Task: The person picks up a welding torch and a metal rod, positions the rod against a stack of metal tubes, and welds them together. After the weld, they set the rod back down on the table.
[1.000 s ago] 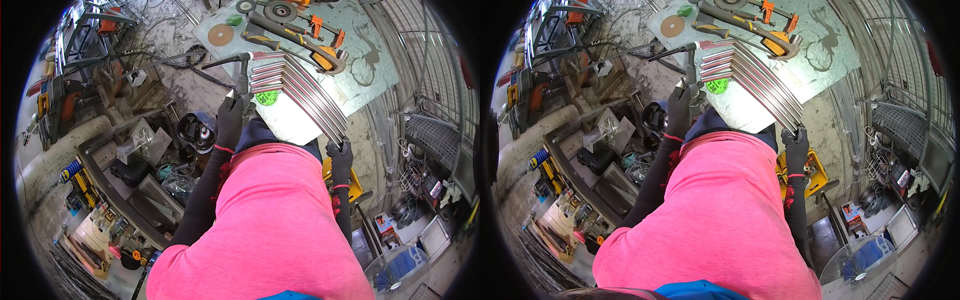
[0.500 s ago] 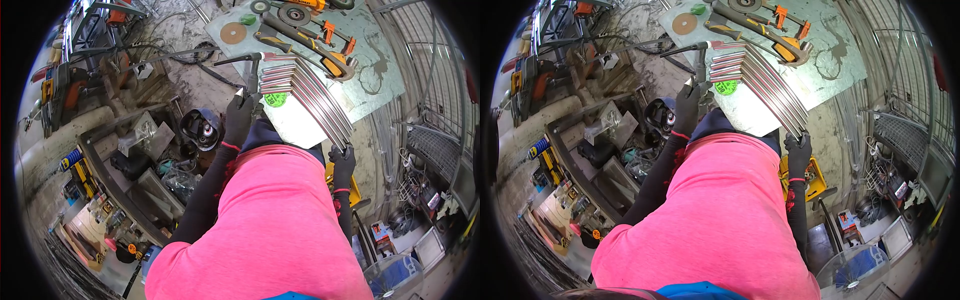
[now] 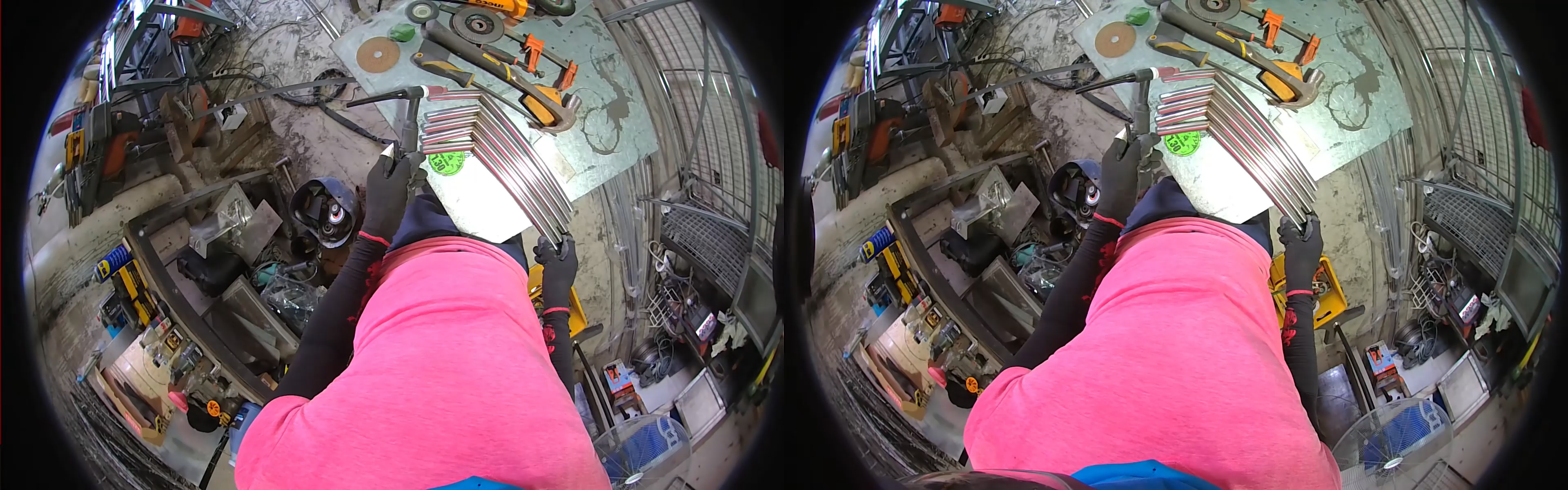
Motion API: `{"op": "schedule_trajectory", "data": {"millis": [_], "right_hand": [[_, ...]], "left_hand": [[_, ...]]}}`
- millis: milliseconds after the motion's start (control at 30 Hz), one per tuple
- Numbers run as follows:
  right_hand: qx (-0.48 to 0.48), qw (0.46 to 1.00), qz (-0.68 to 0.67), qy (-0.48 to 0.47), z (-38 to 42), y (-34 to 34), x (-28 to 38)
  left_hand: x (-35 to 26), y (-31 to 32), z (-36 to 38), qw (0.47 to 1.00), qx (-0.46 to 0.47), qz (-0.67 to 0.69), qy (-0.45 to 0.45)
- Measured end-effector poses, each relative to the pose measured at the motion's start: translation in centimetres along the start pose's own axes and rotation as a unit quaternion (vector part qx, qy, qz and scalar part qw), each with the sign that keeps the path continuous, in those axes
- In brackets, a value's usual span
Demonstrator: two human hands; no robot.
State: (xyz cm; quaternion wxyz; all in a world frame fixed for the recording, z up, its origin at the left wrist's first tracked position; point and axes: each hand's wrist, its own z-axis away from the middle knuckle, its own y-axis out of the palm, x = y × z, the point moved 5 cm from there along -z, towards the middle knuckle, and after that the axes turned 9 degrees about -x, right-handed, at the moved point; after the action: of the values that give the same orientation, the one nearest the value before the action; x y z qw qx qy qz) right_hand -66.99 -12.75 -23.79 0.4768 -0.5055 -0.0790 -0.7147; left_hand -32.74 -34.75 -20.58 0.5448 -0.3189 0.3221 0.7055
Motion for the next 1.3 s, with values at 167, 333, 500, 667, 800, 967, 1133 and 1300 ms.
{"op": "schedule_trajectory", "data": {"millis": [167, 333, 500, 667, 800, 967, 1133, 1300], "right_hand": [[-0.005, 1.0, -0.007, 0.004, 0.1, 0.1, 0.0], [-0.011, 1.0, -0.003, 0.011, -0.1, 0.0, -0.4], [-0.003, 1.0, -0.002, 0.003, -0.2, -0.1, -0.5], [-0.005, 1.0, -0.013, 0.009, 0.1, 0.1, -0.1], [-0.003, 1.0, -0.009, 0.006, -0.1, -0.1, -0.4], [-0.001, 1.0, -0.015, 0.012, -0.2, -0.1, -0.5], [-0.012, 0.998, -0.053, 0.027, 0.5, 0.4, 1.2], [-0.006, 0.999, -0.042, 0.027, 0.4, 0.3, 0.9]], "left_hand": [[0.1, 0.0, -0.2, 1.0, -0.003, 0.004, 0.006], [0.5, -0.2, -0.3, 1.0, 0.004, 0.015, -0.016], [0.4, -0.2, -0.2, 1.0, -0.002, -0.001, -0.016], [0.4, -0.3, -0.3, 1.0, 0.0, -0.006, -0.011], [0.4, -0.2, -0.2, 1.0, 0.0, 0.007, -0.016], [0.3, -0.2, -0.2, 1.0, -0.004, 0.013, -0.018], [1.0, -0.6, -0.7, 0.999, 0.027, -0.022, 0.0], [0.5, -0.3, -0.3, 1.0, 0.011, -0.009, -0.004]]}}
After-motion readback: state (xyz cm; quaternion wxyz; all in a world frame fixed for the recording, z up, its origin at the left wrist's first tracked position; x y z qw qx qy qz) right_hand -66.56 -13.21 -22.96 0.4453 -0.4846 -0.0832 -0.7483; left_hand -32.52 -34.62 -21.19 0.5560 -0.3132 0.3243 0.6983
